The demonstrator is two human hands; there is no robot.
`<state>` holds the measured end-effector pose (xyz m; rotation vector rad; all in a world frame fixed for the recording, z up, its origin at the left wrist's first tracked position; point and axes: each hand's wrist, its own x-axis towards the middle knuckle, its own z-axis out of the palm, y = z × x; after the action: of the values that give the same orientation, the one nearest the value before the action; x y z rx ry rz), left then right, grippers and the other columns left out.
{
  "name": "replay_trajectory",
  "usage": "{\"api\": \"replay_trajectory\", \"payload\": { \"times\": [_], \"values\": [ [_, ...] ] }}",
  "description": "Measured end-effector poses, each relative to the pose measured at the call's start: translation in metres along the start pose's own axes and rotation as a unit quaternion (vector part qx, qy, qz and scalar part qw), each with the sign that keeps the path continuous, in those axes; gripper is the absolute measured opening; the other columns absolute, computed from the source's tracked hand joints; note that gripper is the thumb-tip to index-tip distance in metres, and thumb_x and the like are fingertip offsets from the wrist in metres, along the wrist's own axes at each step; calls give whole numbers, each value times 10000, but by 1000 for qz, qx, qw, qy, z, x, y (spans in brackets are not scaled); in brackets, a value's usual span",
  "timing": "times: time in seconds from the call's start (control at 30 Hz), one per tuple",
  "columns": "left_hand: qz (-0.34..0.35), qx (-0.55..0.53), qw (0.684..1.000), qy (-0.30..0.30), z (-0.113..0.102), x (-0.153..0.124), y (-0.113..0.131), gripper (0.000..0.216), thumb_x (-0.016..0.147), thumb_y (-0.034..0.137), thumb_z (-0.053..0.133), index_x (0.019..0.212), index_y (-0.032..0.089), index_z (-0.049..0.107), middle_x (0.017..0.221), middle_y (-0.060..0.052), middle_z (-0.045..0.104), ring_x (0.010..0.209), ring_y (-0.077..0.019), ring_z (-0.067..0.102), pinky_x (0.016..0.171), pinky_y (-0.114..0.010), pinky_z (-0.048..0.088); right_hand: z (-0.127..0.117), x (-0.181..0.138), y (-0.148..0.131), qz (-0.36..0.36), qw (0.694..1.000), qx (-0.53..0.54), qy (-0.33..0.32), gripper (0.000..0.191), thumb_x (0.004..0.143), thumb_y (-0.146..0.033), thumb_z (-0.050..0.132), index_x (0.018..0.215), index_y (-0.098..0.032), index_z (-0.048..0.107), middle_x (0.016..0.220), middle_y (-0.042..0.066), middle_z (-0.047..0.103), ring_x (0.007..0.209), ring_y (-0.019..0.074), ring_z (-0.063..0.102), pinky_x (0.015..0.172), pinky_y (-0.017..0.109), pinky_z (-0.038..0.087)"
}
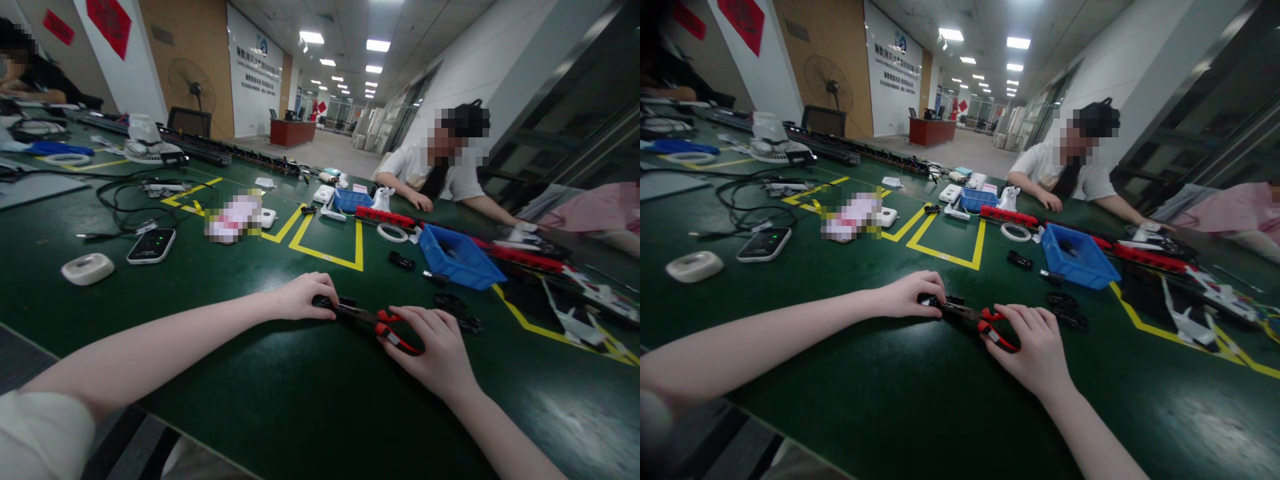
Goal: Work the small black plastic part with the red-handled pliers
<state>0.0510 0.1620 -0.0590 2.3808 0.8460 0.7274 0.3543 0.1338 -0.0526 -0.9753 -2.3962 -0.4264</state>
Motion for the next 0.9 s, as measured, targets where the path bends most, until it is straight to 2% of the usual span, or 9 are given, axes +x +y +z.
{"api": "replay_trajectory", "payload": {
  "times": [0.47, 0.9],
  "values": [
    [23, 4, 1000, -6, -1, 0, -2, 159, 887, 291, 670, 989, 173, 701, 1074, -78, 624, 999, -207, 590, 899, -336, 451, -1, 1, -1, -23, 999, -30, 5, 396, 832, -370, 660, 1171, -177, 588, 1068, 102, 697, 933, 255, 655, 820, 409, 409],
    [26, 24, 999, -2, -1, -1, 0, 155, 856, 261, 697, 987, 177, 704, 1109, -79, 612, 1017, -209, 595, 905, -344, 463, 2, -1, 3, 29, 998, 43, -34, 434, 806, -407, 674, 1193, -233, 583, 1094, 76, 693, 995, 265, 641, 863, 434, 413]
  ]
}}
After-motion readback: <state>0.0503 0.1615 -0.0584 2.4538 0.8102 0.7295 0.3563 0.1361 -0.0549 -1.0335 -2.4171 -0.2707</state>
